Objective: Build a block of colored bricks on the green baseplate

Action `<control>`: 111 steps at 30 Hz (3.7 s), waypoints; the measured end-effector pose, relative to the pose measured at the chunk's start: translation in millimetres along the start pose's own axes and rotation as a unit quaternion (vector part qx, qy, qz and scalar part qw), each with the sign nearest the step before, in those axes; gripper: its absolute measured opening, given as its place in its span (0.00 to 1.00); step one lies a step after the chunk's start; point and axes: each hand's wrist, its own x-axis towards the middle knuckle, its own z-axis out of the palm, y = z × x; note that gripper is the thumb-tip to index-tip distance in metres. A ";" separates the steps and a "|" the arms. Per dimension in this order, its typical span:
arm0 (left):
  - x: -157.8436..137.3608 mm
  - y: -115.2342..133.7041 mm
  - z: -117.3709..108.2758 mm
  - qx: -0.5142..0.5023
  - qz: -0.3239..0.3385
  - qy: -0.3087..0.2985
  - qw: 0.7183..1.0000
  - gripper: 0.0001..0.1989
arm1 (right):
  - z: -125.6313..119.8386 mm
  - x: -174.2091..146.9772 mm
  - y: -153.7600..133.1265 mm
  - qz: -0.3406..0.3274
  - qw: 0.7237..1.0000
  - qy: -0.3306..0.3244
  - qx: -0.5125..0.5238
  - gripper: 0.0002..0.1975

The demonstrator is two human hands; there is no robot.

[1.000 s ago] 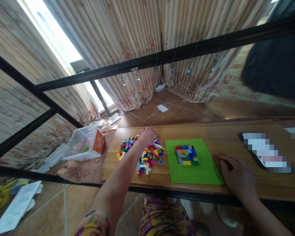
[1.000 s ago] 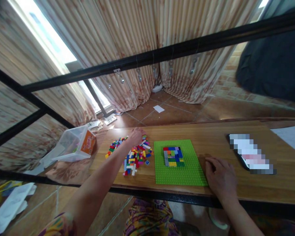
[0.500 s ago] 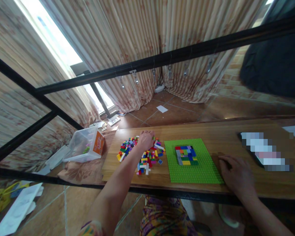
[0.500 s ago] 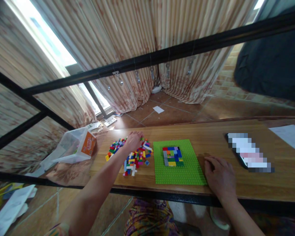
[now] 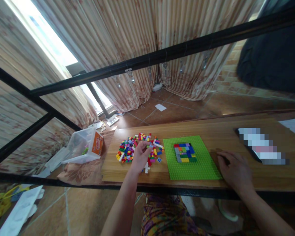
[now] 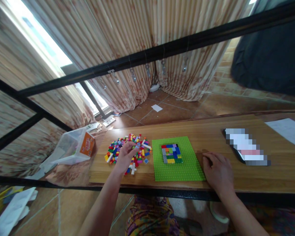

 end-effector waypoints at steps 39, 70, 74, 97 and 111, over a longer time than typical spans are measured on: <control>-4.7 4.2 -6.0 0.503 0.016 0.051 0.862 0.13 | -3.2 2.6 -8.8 0.011 0.999 0.010 0.032 0.13; -30.3 -19.7 81.0 0.121 0.012 -0.066 0.990 0.11 | -1.9 1.8 -8.7 0.012 0.999 0.023 0.024 0.12; -29.0 -24.8 89.3 0.112 0.003 -0.046 0.993 0.13 | -1.9 2.5 -8.9 0.008 0.999 0.024 0.027 0.12; -28.3 -27.9 104.3 0.203 0.126 -0.008 0.971 0.18 | -2.4 2.3 -8.5 0.018 0.999 0.027 0.030 0.12; -11.8 -11.9 112.7 0.285 0.165 -0.048 0.943 0.19 | -1.5 2.5 -7.3 0.004 0.999 0.028 0.030 0.12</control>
